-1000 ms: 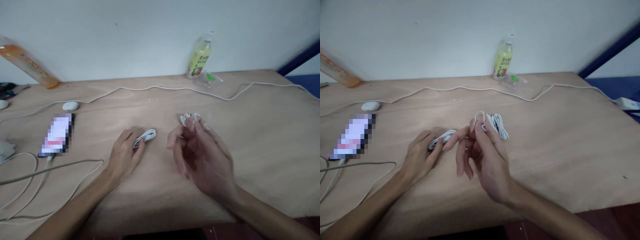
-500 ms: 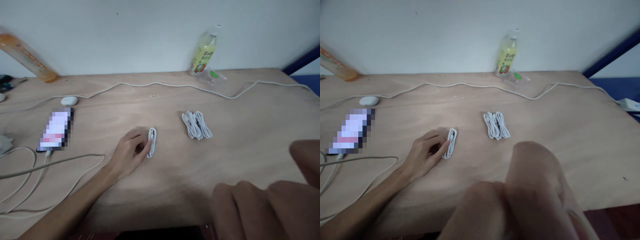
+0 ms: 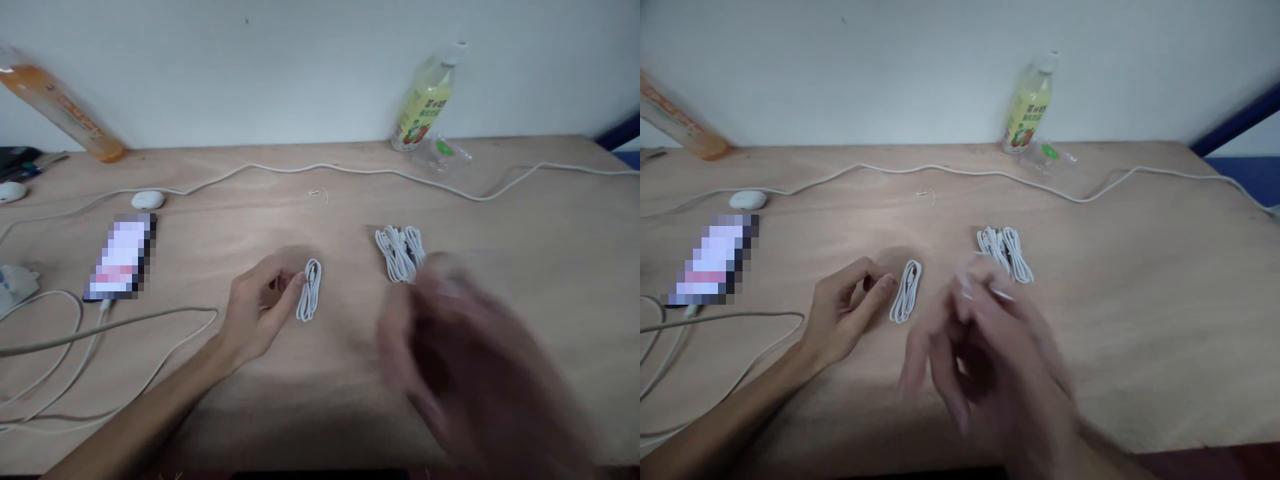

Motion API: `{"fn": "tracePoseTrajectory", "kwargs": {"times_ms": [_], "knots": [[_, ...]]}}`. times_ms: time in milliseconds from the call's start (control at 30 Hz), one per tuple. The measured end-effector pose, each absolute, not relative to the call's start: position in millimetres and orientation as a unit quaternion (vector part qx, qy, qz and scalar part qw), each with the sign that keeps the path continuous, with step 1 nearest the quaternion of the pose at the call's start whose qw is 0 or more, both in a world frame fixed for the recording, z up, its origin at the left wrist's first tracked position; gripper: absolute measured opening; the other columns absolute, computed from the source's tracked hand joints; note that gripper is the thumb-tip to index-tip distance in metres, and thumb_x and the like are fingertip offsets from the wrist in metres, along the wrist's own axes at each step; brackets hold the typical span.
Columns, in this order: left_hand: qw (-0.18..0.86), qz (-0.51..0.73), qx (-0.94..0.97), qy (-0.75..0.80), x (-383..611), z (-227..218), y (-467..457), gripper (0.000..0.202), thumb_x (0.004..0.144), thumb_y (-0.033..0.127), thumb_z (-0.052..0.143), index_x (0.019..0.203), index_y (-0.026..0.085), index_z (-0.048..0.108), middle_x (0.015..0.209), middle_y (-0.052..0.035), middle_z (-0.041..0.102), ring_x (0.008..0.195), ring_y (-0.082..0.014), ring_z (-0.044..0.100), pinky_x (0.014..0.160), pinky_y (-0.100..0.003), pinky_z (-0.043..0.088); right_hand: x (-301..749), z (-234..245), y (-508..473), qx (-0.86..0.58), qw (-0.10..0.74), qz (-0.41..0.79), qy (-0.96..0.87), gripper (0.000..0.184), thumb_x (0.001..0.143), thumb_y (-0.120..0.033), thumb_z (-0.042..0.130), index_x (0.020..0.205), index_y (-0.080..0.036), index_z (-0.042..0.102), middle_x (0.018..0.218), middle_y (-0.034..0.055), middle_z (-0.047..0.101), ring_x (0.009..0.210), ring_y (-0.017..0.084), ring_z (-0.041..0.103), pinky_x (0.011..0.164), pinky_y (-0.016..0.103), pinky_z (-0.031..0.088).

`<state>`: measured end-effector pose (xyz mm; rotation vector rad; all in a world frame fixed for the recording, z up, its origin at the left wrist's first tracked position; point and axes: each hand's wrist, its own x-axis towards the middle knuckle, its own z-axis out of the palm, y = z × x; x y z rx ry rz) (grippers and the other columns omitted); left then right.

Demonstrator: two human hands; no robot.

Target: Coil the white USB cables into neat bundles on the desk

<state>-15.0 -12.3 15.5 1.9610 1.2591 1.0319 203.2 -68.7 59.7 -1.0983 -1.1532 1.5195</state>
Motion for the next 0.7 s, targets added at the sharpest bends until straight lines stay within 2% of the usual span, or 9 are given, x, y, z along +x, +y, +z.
{"fn": "tracePoseTrajectory", "kwargs": {"times_ms": [67, 133, 267, 400, 467, 567, 700], "knots": [[0.358, 0.407, 0.705, 0.458, -15, 17, -13, 0.018, 0.104, 0.029, 0.066, 0.106, 0.019, 0.08, 0.088, -0.0036, 0.078, 0.077, -0.0178, 0.067, 0.073, -0.032, 0.055, 193, 49, -54, -0.433, 0.443, 0.657, -0.431, 0.032, 0.112, -0.048, 0.05, 0.088, -0.027, 0.056, 0.072, -0.002, 0.07, 0.039, 0.01, 0.041, 0.035, 0.025, 0.026], [0.417, 0.422, 0.674, 0.439, -14, 18, -12, 0.022, 0.105, 0.029, 0.066, 0.117, 0.02, 0.082, 0.102, -0.0064, 0.084, 0.088, -0.02, 0.074, 0.081, -0.034, 0.06, 188, 38, -43, -0.417, 0.42, 0.693, -0.412, 0.032, 0.108, -0.048, 0.059, 0.087, -0.025, 0.057, 0.074, -0.0017, 0.07, 0.043, 0.008, 0.042, 0.038, 0.023, 0.027], [0.471, 0.442, 0.636, 0.423, -12, 18, -10, 0.017, 0.101, 0.025, 0.071, 0.11, 0.022, 0.086, 0.105, -0.0056, 0.087, 0.095, -0.0202, 0.079, 0.089, -0.034, 0.064, 187, 23, -29, -0.381, 0.347, 0.74, -0.433, 0.035, 0.106, -0.053, 0.061, 0.087, -0.023, 0.059, 0.071, -0.0041, 0.065, 0.042, 0.007, 0.04, 0.038, 0.022, 0.026], [0.466, 0.448, 0.621, 0.443, -13, 16, -9, 0.009, 0.095, 0.021, 0.079, 0.092, 0.023, 0.087, 0.089, -0.0029, 0.086, 0.082, -0.0187, 0.078, 0.08, -0.031, 0.065, 186, 16, -22, -0.359, 0.323, 0.758, -0.439, 0.033, 0.106, -0.051, 0.061, 0.089, -0.023, 0.059, 0.068, -0.0053, 0.063, 0.042, 0.006, 0.039, 0.038, 0.022, 0.024], [0.47, 0.45, 0.613, 0.447, -12, 14, -10, 0.006, 0.091, 0.019, 0.082, 0.089, 0.023, 0.086, 0.086, -0.0017, 0.086, 0.079, -0.0175, 0.079, 0.077, -0.029, 0.065, 186, 14, -22, -0.357, 0.332, 0.744, -0.457, 0.033, 0.107, -0.05, 0.061, 0.089, -0.023, 0.059, 0.07, -0.0056, 0.062, 0.043, 0.006, 0.038, 0.039, 0.022, 0.025], [0.494, 0.449, 0.597, 0.445, -12, 13, -11, 0.009, 0.09, 0.019, 0.084, 0.098, 0.022, 0.087, 0.092, -0.0021, 0.088, 0.083, -0.0176, 0.082, 0.079, -0.028, 0.067, 186, 10, -25, -0.377, 0.362, 0.686, -0.506, 0.035, 0.109, -0.05, 0.06, 0.086, -0.023, 0.059, 0.073, -0.0046, 0.062, 0.047, 0.008, 0.04, 0.042, 0.023, 0.029], [0.483, 0.457, 0.604, 0.44, -12, 10, -13, 0.015, 0.093, 0.02, 0.084, 0.108, 0.021, 0.085, 0.1, -0.0032, 0.089, 0.089, -0.0195, 0.085, 0.084, -0.03, 0.069, 188, 7, -26, -0.448, 0.403, 0.557, -0.572, 0.032, 0.112, -0.046, 0.056, 0.089, -0.024, 0.062, 0.08, -0.0003, 0.065, 0.062, 0.013, 0.05, 0.053, 0.027, 0.039]]}}
